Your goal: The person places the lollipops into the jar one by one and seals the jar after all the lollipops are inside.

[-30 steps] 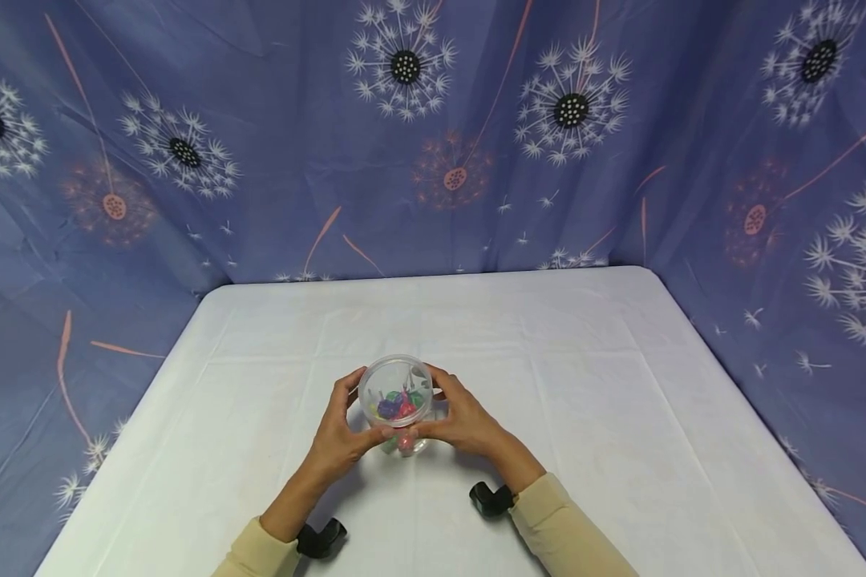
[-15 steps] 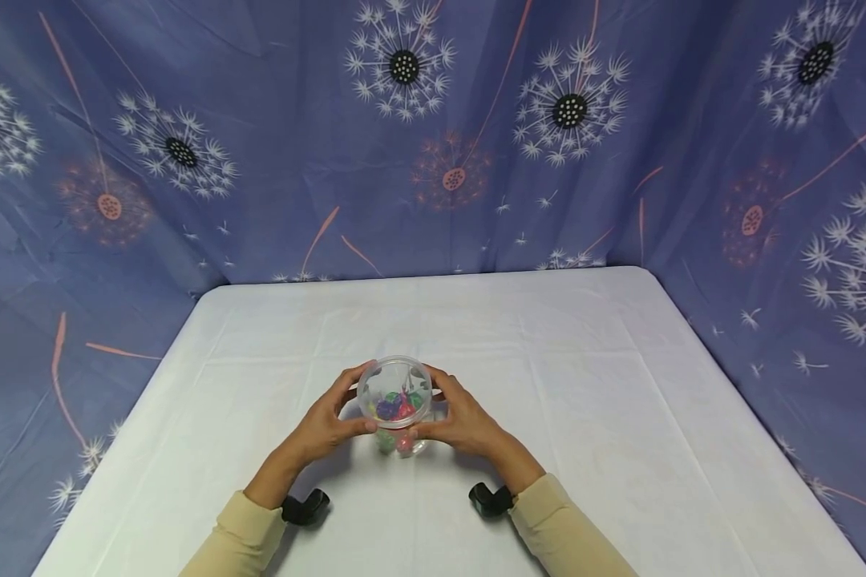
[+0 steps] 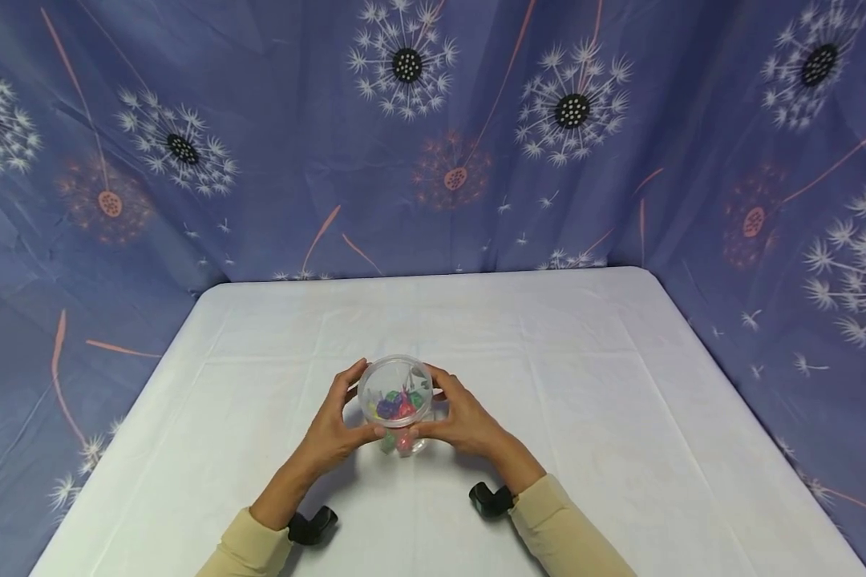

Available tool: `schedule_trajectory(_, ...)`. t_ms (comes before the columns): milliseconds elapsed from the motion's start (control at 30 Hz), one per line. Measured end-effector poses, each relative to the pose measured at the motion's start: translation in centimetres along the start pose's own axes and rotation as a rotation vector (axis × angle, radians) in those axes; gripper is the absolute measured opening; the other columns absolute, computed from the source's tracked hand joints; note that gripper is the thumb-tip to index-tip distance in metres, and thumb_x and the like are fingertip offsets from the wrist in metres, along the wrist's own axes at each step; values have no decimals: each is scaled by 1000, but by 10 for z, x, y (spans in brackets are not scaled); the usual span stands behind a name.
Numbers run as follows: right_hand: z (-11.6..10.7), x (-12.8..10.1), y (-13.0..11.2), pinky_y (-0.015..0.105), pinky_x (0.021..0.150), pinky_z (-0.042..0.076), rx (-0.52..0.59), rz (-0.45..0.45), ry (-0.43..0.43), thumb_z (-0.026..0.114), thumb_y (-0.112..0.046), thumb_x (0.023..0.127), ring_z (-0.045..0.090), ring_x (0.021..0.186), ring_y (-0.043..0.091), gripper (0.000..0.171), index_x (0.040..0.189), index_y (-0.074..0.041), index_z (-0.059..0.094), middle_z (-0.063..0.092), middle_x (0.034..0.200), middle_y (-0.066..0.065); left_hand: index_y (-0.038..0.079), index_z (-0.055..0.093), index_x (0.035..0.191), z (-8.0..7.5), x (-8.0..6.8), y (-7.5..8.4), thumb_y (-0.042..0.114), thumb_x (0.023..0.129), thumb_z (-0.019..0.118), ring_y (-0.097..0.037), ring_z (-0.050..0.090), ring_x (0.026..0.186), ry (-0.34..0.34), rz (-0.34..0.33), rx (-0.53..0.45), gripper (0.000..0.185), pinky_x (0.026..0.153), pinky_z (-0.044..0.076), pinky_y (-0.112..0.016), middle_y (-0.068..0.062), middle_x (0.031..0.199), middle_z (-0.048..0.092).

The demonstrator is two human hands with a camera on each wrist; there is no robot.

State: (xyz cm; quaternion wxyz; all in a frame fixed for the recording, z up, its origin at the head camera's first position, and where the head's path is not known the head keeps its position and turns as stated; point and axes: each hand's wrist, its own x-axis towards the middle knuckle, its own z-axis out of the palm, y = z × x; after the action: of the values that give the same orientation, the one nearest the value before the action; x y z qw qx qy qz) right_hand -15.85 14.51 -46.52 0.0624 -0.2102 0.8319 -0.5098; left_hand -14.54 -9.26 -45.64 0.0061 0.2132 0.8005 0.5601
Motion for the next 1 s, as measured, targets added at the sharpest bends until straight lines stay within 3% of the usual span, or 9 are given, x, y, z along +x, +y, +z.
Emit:
schedule_trajectory(133, 0, 1, 1, 50, 99, 42, -1, -15, 6, 83, -29, 71, 50, 117, 25, 90, 145, -28, 32, 44, 142, 2, 23, 29, 146, 14, -4, 4, 30, 71, 82, -32, 33, 138, 125, -26, 31, 92, 112, 28, -56, -5, 147, 36)
schedule_trajectory(267, 0, 0, 2, 49, 97, 44, 0, -25, -2, 82, -31, 71, 52, 115, 26, 89, 145, -28, 32, 45, 142, 4, 23, 33, 143, 18, -6, 3, 28, 72, 82, -30, 36, 136, 150, -23, 13, 87, 111, 27, -59, -6, 143, 39)
schedule_trajectory(367, -1, -1, 2, 49, 97, 45, -11, -36, -13, 82, -33, 72, 52, 116, 25, 89, 146, -27, 32, 44, 143, 3, 24, 34, 143, 15, -5, 1, 25, 72, 81, -29, 37, 137, 120, -11, -22, 85, 112, 24, -60, -7, 143, 40)
schedule_trajectory(567, -6, 0, 2, 45, 97, 46, -44, -87, -30, 80, -32, 74, 52, 119, 26, 88, 147, -24, 31, 44, 144, 2, 26, 33, 145, 2, 2, -8, 22, 77, 77, -36, 35, 137, -26, 25, -76, 82, 113, 25, -58, -11, 143, 37)
schedule_trajectory(700, -7, 0, 4, 45, 97, 47, -40, -94, -45, 79, -32, 74, 52, 118, 26, 88, 147, -24, 31, 44, 145, 3, 29, 33, 145, -6, 5, -11, 23, 77, 77, -37, 34, 136, -99, 12, -93, 81, 113, 27, -55, -9, 142, 36)
schedule_trajectory(1000, -11, 0, 6, 48, 101, 44, -25, -58, -64, 79, -31, 75, 49, 123, 28, 87, 147, -26, 31, 42, 146, 3, 32, 25, 148, -9, 7, -12, 28, 79, 76, -39, 32, 137, -152, 3, -93, 86, 113, 27, -55, -12, 143, 33)
